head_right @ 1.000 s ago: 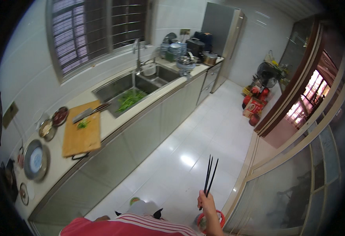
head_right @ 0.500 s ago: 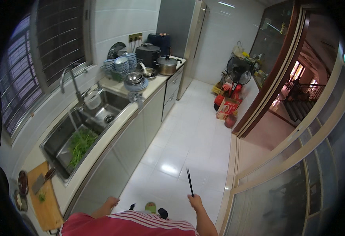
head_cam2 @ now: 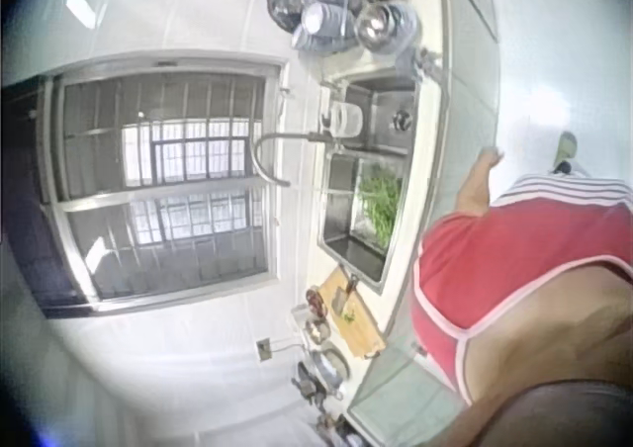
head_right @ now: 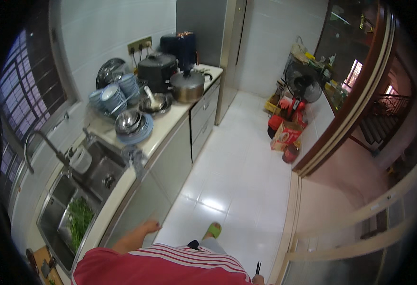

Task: The person chops green onions on a cutting board, washes vegetables in the sink, fills a pot with water, and transfers cooked meat from a pan into a bowl using a ladle. The person also handles chopsticks and a pot lid during the process.

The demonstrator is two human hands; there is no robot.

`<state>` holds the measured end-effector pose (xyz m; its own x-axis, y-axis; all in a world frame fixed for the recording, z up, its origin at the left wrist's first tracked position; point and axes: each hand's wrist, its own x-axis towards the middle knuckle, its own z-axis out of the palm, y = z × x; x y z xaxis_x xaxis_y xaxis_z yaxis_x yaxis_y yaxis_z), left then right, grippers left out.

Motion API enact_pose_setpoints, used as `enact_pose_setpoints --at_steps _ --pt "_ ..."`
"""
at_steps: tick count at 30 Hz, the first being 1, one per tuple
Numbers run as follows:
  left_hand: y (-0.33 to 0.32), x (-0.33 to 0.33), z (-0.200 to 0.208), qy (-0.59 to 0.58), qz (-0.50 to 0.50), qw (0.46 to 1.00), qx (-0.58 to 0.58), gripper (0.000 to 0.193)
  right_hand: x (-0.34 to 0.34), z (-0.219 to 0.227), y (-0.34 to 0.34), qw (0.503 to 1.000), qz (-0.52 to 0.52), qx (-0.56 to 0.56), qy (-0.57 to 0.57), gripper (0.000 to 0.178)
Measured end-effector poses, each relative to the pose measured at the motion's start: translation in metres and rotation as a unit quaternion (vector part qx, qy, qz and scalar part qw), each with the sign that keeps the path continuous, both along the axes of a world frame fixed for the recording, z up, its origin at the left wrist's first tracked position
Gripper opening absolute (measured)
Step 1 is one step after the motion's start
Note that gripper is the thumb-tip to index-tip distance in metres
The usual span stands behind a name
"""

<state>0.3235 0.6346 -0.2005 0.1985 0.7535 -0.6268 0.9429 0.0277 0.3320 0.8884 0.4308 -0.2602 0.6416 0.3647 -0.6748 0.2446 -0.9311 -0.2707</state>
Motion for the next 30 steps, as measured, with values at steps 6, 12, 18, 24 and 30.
enact_pose_setpoints --at_steps 6,12,18,24,30 --pt "0.027 -0.019 0.025 0.018 0.252 0.959 -0.128 0.038 0.017 0.045 0.358 0.949 0.153 0.273 -0.045 0.041" --pt "0.103 0.05 0.008 -0.207 0.496 0.842 -0.049 0.035 -0.047 0.171 0.664 0.855 0.315 0.409 -0.036 0.029" --pt "0.173 0.068 -0.116 -0.014 0.303 0.943 -0.14 0.034 -0.121 0.3 0.853 0.732 0.455 0.473 -0.182 0.029" --pt "0.299 0.082 -0.058 -0.278 0.605 0.746 0.015 0.031 -0.207 0.355 1.013 0.558 0.612 0.509 -0.234 0.027" --pt "0.394 0.098 0.031 -0.314 0.728 0.606 0.065 0.022 -0.306 0.335 1.134 0.361 0.71 0.572 -0.199 0.022"
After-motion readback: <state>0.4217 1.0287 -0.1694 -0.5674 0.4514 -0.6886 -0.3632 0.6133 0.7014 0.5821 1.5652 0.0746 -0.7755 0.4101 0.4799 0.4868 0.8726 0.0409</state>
